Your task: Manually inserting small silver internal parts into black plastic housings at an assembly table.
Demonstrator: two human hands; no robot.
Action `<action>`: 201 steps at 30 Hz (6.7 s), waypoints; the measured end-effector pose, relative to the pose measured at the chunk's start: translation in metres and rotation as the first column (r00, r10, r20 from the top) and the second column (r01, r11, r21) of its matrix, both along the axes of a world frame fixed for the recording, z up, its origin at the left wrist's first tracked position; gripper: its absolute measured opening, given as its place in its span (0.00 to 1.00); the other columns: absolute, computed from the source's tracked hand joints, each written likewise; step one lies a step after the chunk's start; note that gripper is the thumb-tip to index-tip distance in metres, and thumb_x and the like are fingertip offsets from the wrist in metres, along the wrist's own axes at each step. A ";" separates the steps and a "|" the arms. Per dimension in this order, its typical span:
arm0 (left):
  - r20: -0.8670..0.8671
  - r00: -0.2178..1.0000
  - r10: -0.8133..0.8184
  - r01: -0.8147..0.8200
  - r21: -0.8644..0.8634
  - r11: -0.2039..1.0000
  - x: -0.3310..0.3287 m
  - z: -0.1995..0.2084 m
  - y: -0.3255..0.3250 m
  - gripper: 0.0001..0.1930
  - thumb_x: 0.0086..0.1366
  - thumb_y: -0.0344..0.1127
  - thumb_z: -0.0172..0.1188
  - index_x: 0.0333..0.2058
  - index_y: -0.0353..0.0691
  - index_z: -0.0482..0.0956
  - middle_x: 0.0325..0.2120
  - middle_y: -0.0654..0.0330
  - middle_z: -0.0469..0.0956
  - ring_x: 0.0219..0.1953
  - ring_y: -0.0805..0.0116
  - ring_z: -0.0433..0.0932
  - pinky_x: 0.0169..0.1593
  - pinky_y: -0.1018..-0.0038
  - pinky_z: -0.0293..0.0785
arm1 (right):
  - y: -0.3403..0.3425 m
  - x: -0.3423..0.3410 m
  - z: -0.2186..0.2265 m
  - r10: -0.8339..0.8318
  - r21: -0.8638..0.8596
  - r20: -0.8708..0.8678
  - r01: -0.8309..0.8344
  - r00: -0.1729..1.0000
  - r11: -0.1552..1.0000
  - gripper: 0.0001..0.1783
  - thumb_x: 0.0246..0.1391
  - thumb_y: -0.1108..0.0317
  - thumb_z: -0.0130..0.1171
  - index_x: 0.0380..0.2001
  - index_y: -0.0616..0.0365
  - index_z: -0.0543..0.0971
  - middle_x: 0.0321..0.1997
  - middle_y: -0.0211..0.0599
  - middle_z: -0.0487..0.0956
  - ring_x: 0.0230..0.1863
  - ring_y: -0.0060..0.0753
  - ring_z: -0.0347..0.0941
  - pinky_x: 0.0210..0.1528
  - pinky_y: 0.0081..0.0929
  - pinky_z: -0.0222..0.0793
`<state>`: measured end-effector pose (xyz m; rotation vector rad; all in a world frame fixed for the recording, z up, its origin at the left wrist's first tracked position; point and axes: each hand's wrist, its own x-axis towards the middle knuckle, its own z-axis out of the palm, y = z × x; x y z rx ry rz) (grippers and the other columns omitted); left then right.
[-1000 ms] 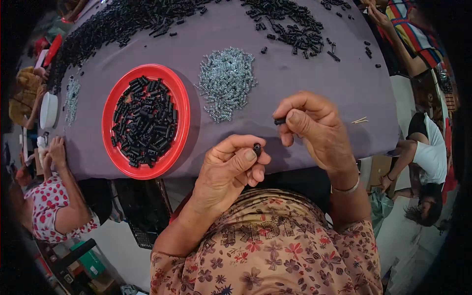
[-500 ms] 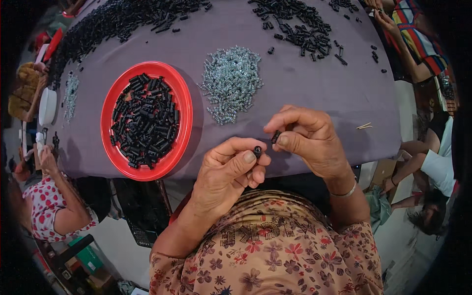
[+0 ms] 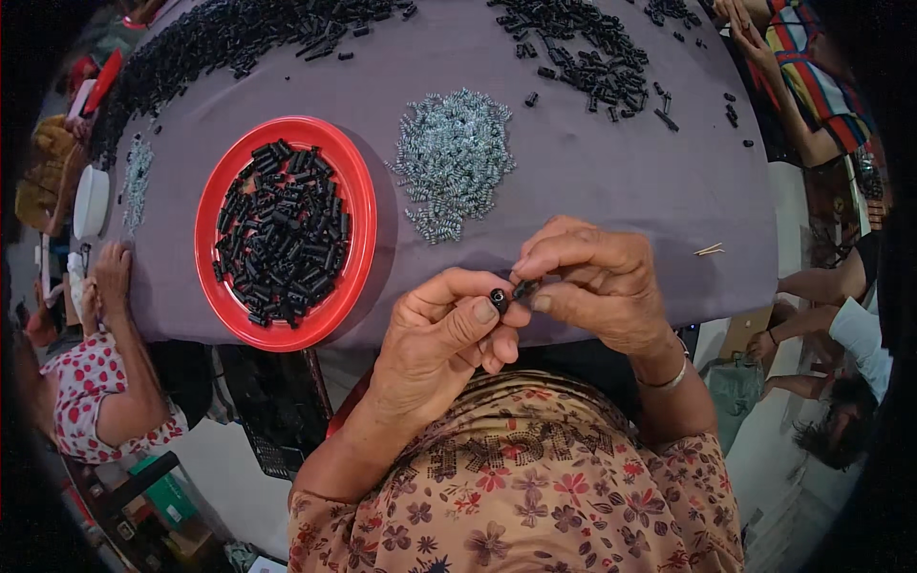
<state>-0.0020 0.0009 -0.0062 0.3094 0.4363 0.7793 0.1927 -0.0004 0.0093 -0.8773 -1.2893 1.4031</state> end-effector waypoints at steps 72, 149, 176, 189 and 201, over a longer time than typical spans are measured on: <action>-0.190 0.976 -0.103 0.102 -0.014 0.995 0.004 0.005 -0.002 0.08 0.62 0.29 0.56 0.39 0.36 0.76 0.29 0.54 0.80 0.25 0.70 0.79 0.29 0.79 0.76 | 0.011 0.009 0.006 -0.178 0.570 0.431 -0.114 0.884 0.814 0.15 0.40 0.81 0.62 0.34 0.59 0.75 0.28 0.35 0.77 0.27 0.36 0.73 0.31 0.30 0.68; -0.195 0.955 -0.223 0.209 -0.091 0.974 0.001 0.004 0.002 0.09 0.62 0.28 0.56 0.40 0.31 0.77 0.28 0.54 0.79 0.25 0.72 0.78 0.29 0.80 0.77 | 0.003 0.010 0.004 0.083 0.026 0.263 -0.093 0.961 0.995 0.03 0.46 0.77 0.59 0.27 0.64 0.77 0.25 0.31 0.75 0.27 0.18 0.72 0.27 0.17 0.66; -0.298 0.946 -0.130 0.142 0.019 0.990 0.001 0.011 -0.002 0.09 0.61 0.28 0.58 0.40 0.31 0.78 0.28 0.54 0.79 0.25 0.72 0.78 0.28 0.80 0.76 | 0.002 0.005 0.014 -0.008 0.088 0.355 -0.025 0.935 0.996 0.03 0.43 0.76 0.61 0.25 0.62 0.77 0.23 0.32 0.76 0.26 0.22 0.72 0.29 0.19 0.67; -0.484 0.872 0.079 0.048 0.245 0.968 0.006 0.013 -0.007 0.09 0.62 0.27 0.57 0.39 0.30 0.78 0.27 0.58 0.78 0.25 0.76 0.77 0.28 0.83 0.74 | 0.001 -0.005 0.008 -0.168 0.261 0.444 0.052 0.880 0.964 0.03 0.42 0.77 0.61 0.24 0.61 0.77 0.22 0.33 0.75 0.25 0.27 0.71 0.26 0.23 0.65; -0.278 0.960 0.021 -0.026 -0.015 1.000 0.001 0.017 -0.005 0.09 0.61 0.27 0.57 0.40 0.32 0.78 0.28 0.58 0.78 0.26 0.73 0.77 0.28 0.81 0.72 | -0.002 -0.013 -0.003 -0.285 0.408 0.392 0.113 0.874 0.906 0.11 0.40 0.77 0.64 0.31 0.59 0.78 0.27 0.33 0.76 0.34 0.32 0.69 0.35 0.25 0.66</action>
